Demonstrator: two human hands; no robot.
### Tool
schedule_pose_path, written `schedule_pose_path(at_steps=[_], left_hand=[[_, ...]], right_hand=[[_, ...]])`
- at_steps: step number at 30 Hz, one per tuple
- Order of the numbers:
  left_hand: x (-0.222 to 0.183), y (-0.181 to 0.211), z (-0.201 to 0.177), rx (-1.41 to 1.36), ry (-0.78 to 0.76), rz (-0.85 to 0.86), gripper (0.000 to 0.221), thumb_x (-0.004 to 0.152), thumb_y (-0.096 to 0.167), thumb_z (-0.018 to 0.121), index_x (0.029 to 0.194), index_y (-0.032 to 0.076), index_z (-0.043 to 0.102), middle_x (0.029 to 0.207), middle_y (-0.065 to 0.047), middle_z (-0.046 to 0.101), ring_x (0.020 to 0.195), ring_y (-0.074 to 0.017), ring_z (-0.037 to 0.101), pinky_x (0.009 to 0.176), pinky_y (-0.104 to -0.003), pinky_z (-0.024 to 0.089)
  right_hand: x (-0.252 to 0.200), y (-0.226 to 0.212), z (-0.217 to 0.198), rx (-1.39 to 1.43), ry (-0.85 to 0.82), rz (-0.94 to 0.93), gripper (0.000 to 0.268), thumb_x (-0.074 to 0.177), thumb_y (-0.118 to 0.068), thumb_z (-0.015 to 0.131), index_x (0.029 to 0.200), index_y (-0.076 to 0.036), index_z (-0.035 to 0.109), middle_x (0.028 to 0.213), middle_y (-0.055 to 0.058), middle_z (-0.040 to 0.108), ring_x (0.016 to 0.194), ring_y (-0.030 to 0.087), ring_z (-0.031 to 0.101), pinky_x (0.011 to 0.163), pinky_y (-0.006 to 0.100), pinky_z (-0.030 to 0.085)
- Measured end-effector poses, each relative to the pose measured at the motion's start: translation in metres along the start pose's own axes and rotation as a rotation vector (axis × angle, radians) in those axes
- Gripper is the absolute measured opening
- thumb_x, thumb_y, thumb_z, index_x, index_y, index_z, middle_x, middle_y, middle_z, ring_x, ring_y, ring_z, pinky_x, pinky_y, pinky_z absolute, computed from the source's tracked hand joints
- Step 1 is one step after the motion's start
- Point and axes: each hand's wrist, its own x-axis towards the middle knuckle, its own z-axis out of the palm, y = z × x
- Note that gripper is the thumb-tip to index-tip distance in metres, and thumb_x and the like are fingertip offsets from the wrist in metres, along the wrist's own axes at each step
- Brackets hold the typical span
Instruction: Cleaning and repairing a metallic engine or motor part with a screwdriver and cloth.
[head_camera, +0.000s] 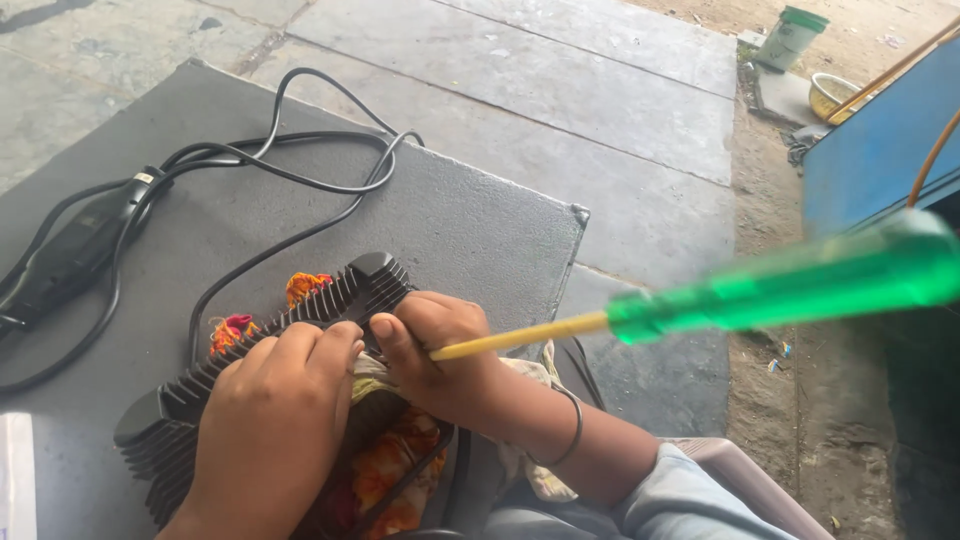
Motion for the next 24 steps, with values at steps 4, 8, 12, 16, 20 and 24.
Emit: schedule_pose_path(at_steps=[4, 8, 12, 16, 20, 24], left_hand=[[0.001, 0.002, -0.002, -0.004, -0.01, 0.0, 0.024, 0.09, 0.023, 0.065, 0.11, 0.009, 0.068, 0.083, -0.003, 0.063, 0.076, -0.0204, 0.067, 0.066, -0.039, 0.054], [0.001, 0.002, -0.002, 0.017, -0.04, -0.022, 0.025, 0.09, 0.023, 0.066, 0.11, 0.009, 0.068, 0.081, -0.003, 0.063, 0.074, -0.0195, 0.067, 0.065, -0.038, 0.054], [0.0, 0.0, -0.002, 0.028, 0.018, 0.006, 0.023, 0.088, 0.019, 0.066, 0.108, 0.009, 0.069, 0.08, -0.002, 0.062, 0.074, -0.0196, 0.066, 0.065, -0.038, 0.054], [0.001, 0.001, -0.002, -0.035, 0.046, 0.01, 0.022, 0.089, 0.02, 0.067, 0.108, 0.008, 0.069, 0.079, -0.002, 0.061, 0.072, -0.0191, 0.065, 0.063, -0.037, 0.053], [0.0, 0.001, -0.003, -0.033, 0.037, 0.022, 0.022, 0.09, 0.022, 0.067, 0.107, 0.008, 0.069, 0.079, -0.003, 0.061, 0.072, -0.0197, 0.065, 0.063, -0.037, 0.053], [0.0, 0.001, -0.001, -0.011, 0.031, 0.042, 0.025, 0.086, 0.019, 0.068, 0.109, 0.008, 0.069, 0.08, -0.003, 0.061, 0.073, -0.0193, 0.065, 0.063, -0.037, 0.053]], right_hand=[[-0.005, -0.001, -0.008, 0.003, 0.005, -0.012, 0.034, 0.101, -0.023, 0.066, 0.075, -0.004, 0.056, 0.067, 0.01, 0.054, 0.058, 0.028, 0.056, 0.055, 0.04, 0.044], [-0.003, -0.013, -0.033, 0.041, -0.169, -0.049, 0.029, 0.1, -0.023, 0.068, 0.081, -0.005, 0.058, 0.074, 0.01, 0.056, 0.065, 0.027, 0.058, 0.059, 0.039, 0.046], [-0.011, -0.019, -0.049, -0.016, -0.378, -0.032, 0.022, 0.093, -0.018, 0.075, 0.083, -0.003, 0.062, 0.083, 0.009, 0.065, 0.069, 0.022, 0.067, 0.06, 0.036, 0.055], [-0.019, -0.021, -0.058, 0.025, -0.395, -0.12, 0.014, 0.09, -0.014, 0.078, 0.094, -0.003, 0.07, 0.1, 0.011, 0.073, 0.09, 0.022, 0.077, 0.076, 0.034, 0.064], [-0.012, -0.013, -0.052, -0.022, -0.397, -0.147, 0.014, 0.09, -0.017, 0.078, 0.096, -0.005, 0.074, 0.101, 0.009, 0.076, 0.093, 0.022, 0.077, 0.078, 0.034, 0.064], [0.003, -0.014, -0.044, -0.052, -0.388, -0.197, 0.016, 0.095, -0.021, 0.076, 0.095, -0.005, 0.074, 0.095, 0.007, 0.075, 0.088, 0.022, 0.075, 0.076, 0.034, 0.061]])
